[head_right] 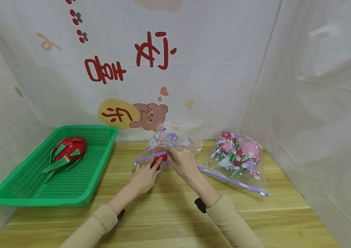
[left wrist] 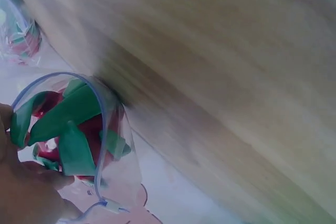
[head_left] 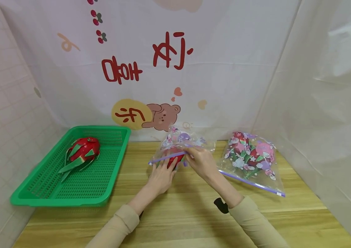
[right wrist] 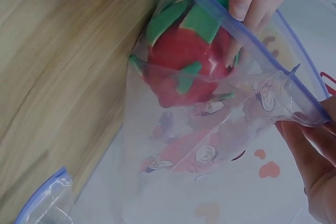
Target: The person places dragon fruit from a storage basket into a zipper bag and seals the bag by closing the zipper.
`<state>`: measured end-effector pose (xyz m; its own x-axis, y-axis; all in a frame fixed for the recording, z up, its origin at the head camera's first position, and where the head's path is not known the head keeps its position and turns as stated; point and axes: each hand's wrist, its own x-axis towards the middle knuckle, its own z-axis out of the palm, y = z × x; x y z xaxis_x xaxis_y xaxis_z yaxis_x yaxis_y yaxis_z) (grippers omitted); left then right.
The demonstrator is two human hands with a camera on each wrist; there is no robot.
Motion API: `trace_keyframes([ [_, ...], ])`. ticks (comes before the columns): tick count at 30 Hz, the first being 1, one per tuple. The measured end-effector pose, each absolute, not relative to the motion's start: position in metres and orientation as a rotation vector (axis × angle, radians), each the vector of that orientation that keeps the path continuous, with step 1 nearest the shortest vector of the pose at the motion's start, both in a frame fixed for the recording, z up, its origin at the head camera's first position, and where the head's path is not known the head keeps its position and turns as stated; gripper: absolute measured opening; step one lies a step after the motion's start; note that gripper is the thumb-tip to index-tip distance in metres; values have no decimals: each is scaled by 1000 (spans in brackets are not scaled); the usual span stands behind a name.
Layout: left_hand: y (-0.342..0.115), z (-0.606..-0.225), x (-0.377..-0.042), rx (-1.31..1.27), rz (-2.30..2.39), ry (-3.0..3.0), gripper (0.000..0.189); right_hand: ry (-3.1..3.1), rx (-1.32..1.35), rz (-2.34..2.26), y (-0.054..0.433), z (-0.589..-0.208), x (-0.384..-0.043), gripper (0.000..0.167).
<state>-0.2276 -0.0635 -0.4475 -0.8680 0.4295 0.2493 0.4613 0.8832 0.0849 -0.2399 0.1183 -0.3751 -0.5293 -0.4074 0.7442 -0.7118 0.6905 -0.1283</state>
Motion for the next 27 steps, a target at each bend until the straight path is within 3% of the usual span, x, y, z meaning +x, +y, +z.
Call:
trace_keyframes([
  [7, -67, -448, -229, -717, -317, -2746, 45, -2270, 812, 552, 121, -371, -241, 13],
  [13, -61, -450, -234, -750, -159, -2774, 52, -2276, 815, 560, 122, -369, -242, 10],
  [27, -36, -445, -237, -529, -185, -2867, 56, -2206, 823, 552, 122, -366, -241, 8],
])
